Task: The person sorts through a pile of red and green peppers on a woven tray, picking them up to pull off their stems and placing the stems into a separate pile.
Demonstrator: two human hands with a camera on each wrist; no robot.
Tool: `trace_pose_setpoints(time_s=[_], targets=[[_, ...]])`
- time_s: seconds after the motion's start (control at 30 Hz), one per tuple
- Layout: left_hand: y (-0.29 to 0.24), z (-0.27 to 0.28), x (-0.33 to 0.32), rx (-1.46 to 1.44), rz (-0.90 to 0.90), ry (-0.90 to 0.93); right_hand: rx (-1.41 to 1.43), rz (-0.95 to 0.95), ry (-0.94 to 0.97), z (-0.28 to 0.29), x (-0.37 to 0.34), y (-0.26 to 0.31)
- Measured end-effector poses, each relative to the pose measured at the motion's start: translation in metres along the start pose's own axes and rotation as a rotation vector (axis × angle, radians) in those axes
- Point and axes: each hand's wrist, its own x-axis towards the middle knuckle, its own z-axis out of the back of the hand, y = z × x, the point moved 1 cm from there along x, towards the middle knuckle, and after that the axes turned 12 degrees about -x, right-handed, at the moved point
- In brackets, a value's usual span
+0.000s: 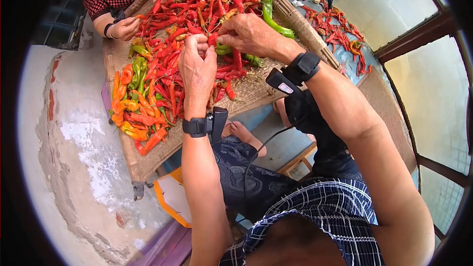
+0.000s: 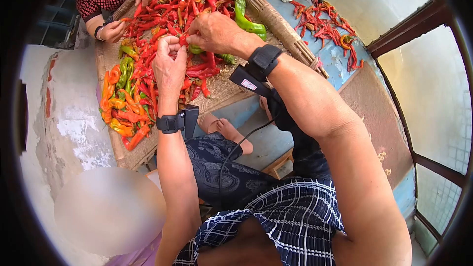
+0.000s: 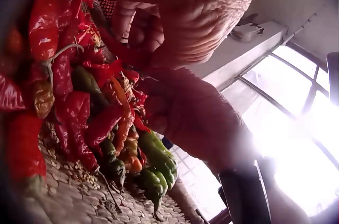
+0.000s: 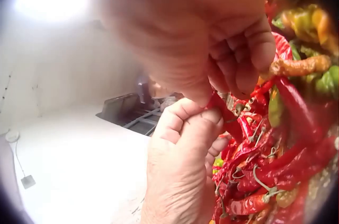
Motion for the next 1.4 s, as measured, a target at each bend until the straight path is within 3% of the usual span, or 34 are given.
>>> trace_pose_setpoints(time_s=[0.07,0.2,0.33,0.37,0.47,0.67,0.73,0.8,0.87,1.0,1.07,1.13,1.2,1.23,1.27,1.37,1.4], targets=[[-0.005,-0.001,-0.003,-0.048,-0.140,0.019,0.080,-0.022,0.017,-0.007,0.006,0.001],[-0.018,-0.008,-0.005,-0.306,-0.026,-0.014,0.217,-0.052,0.026,-0.006,0.010,-0.003],[-0.009,-0.003,-0.003,-0.126,0.017,0.084,0.236,-0.167,-0.041,0.010,0.015,-0.006],[-0.001,-0.005,-0.004,-0.104,0.017,0.075,0.428,-0.296,-0.008,0.017,0.014,-0.009],[-0.002,-0.008,-0.006,-0.048,-0.007,0.143,0.837,-0.373,-0.332,0.026,0.016,-0.014],[-0.012,-0.028,-0.009,0.219,-0.119,0.150,0.617,-0.607,-0.262,0.027,0.002,-0.019],[-0.008,-0.033,-0.007,0.310,-0.235,0.121,0.176,-0.357,-0.290,0.024,0.002,-0.024],[-0.004,-0.032,-0.005,0.296,-0.207,0.121,0.019,-0.162,-0.016,0.020,-0.005,-0.023],[0.000,-0.027,-0.002,0.218,-0.113,0.178,-0.215,-0.127,0.263,0.009,-0.009,-0.015],[0.000,-0.017,-0.002,-0.029,0.047,0.148,-0.405,-0.164,0.300,-0.005,-0.011,-0.005],[-0.002,-0.007,-0.002,-0.045,0.054,0.122,-0.355,-0.158,0.244,-0.005,-0.007,-0.009],[0.008,0.002,-0.001,-0.252,0.164,0.009,-0.246,-0.057,0.226,0.006,-0.003,-0.010],[0.016,0.013,0.002,-0.475,0.218,0.031,-0.004,-0.159,0.263,0.018,-0.005,-0.013],[0.015,0.017,0.001,-0.658,0.233,0.014,-0.020,-0.126,0.290,0.024,-0.001,-0.015],[0.015,0.020,0.000,-0.841,0.245,-0.004,0.147,-0.227,0.328,0.030,-0.004,-0.016],[0.018,0.026,-0.001,-0.971,0.309,-0.060,0.188,-0.278,0.256,0.029,0.003,-0.022],[0.019,0.027,-0.002,-0.967,0.309,-0.061,0.340,-0.301,0.138,0.029,0.005,-0.023]])
